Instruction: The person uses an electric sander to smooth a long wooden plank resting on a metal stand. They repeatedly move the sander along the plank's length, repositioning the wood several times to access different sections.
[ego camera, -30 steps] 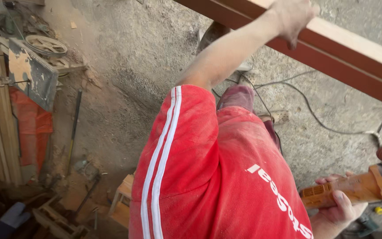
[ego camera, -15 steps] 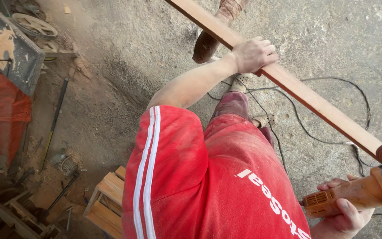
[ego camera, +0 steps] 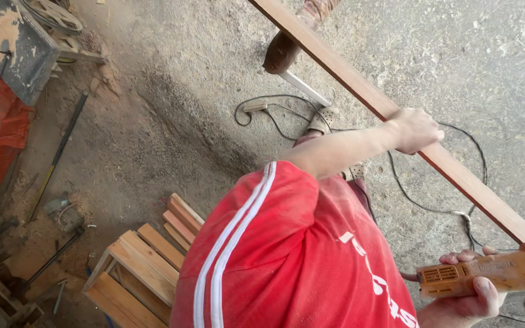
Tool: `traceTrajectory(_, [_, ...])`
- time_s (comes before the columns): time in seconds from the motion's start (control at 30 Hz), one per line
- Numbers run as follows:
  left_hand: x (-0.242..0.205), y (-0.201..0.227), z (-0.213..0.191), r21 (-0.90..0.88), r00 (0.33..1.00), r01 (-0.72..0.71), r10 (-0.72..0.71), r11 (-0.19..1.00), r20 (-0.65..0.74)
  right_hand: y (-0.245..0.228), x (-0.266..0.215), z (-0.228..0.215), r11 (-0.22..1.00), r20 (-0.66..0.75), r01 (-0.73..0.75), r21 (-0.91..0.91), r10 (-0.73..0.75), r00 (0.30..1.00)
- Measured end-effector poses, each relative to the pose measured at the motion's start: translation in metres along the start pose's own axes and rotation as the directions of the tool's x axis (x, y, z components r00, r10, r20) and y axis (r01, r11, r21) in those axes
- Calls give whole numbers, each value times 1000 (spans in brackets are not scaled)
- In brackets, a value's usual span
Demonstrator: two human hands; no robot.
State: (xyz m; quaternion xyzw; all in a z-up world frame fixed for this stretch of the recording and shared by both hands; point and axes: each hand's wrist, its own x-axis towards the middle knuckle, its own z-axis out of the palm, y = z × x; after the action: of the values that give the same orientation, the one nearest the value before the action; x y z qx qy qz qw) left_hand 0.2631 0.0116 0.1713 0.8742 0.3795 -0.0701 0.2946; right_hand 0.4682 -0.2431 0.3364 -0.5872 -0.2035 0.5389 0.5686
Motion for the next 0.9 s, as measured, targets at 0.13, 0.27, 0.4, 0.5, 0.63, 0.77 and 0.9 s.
traceTrajectory(0.13, [-1, -3, 29, 145, 996, -64, 72, 987, -54, -6, 18, -48, 995, 119, -95, 34, 91, 989])
traceTrajectory(0.27, [-5, -11, 39, 55, 993, -98, 102, 994, -67, 13, 42, -88, 986, 97, -161, 42, 156, 983])
traceTrajectory(0.4, [-25, 1, 39, 47, 997, -46, 43, 998, 62, 37, 43, -106, 995, 175, -56, 84, 40, 984])
traceTrajectory(0.5, [-35, -4, 38, 95, 996, -82, 78, 992, 51, 55, 43, -104, 991, 162, 8, 132, -30, 986])
traceTrajectory(0.63, [-40, -3, 53, 84, 995, -91, 88, 992, 43, 58, 41, -118, 995, 172, -3, 102, -15, 985])
traceTrajectory(0.77, [-54, 6, 53, 93, 994, -111, 109, 989, 26, 55, 20, -134, 998, 178, -19, 58, 8, 984])
traceTrajectory(0.9, [-56, -2, 36, 79, 996, -86, 85, 993, 15, 61, 20, -139, 996, 213, -81, 42, 70, 975])
